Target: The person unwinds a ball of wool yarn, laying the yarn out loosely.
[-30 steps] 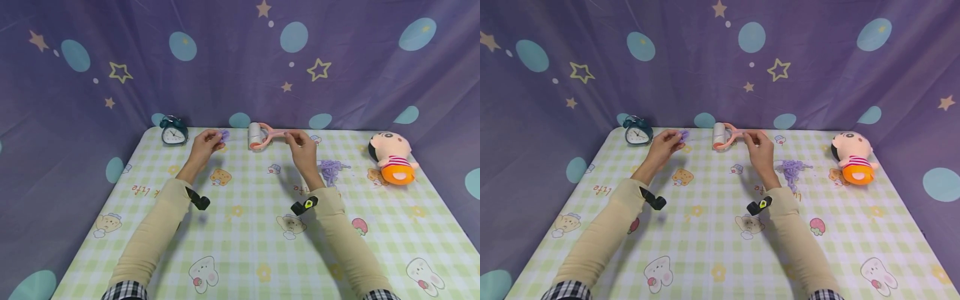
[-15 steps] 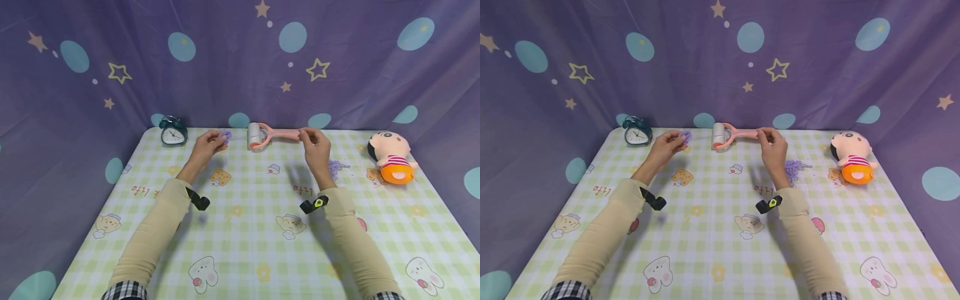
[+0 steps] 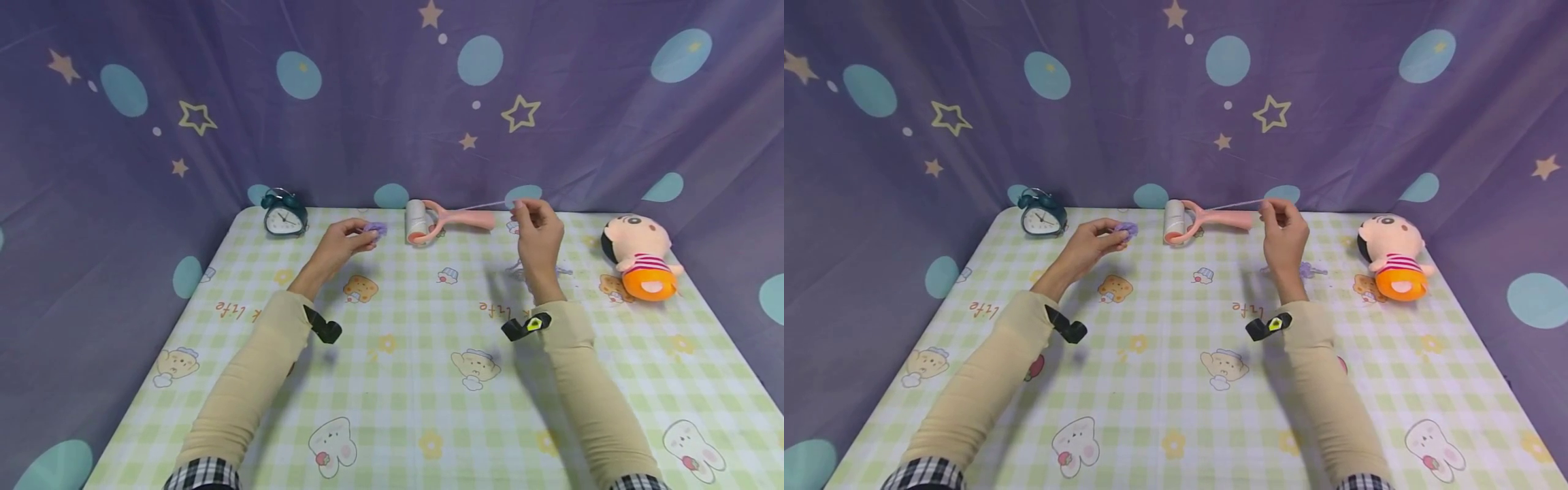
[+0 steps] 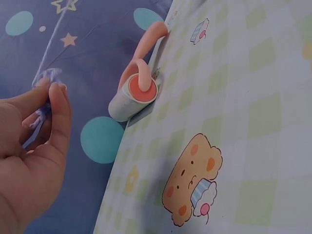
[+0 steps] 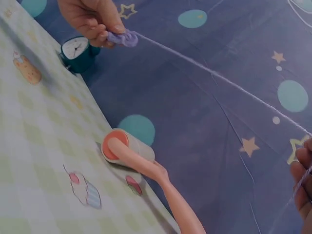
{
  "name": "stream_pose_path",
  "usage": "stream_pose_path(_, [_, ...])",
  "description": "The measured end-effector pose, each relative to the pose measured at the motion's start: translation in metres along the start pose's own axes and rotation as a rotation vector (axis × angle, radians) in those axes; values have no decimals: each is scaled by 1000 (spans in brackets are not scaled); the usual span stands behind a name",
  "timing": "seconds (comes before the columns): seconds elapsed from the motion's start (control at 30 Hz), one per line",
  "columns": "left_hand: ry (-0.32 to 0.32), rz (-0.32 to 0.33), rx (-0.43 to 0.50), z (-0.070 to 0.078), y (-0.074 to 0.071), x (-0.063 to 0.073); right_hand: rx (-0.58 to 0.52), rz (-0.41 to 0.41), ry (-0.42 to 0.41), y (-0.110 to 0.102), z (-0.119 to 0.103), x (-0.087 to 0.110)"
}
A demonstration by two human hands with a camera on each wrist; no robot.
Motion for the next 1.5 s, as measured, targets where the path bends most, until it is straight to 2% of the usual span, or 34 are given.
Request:
stream_pose_path(0.2, [11,30,-17,0,-4,1,-2,32,25,-20,2,-5])
stream_pose_path(0.47, [1,31,15,0,-5,-1,40,63,32,-42,5,-3])
stream_pose_path(0.8, [-2,44,47,1,-7,-3,151,121,31,-61,3,-3])
stream_pose_path(1.03, [6,93,61,-1,-7,-4,130,134,18,-74,5,-3])
stream_pose_path(1.23, [11,128,122,0,-8,-3,134,148,32,-83,6,-4])
stream_pose_path(1.5, [32,91,108,2,-8,-1,91,190,7,-91,2,-8])
Point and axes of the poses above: each hand's wrist, its own x-axis away from the middle knuckle, its own y-axis out of the palm, z = x × y, the point moved 4 cm from there along -x, towards the middle knuckle, and after that the axes turned 14 degrees about -x, right-handed, at the moved point
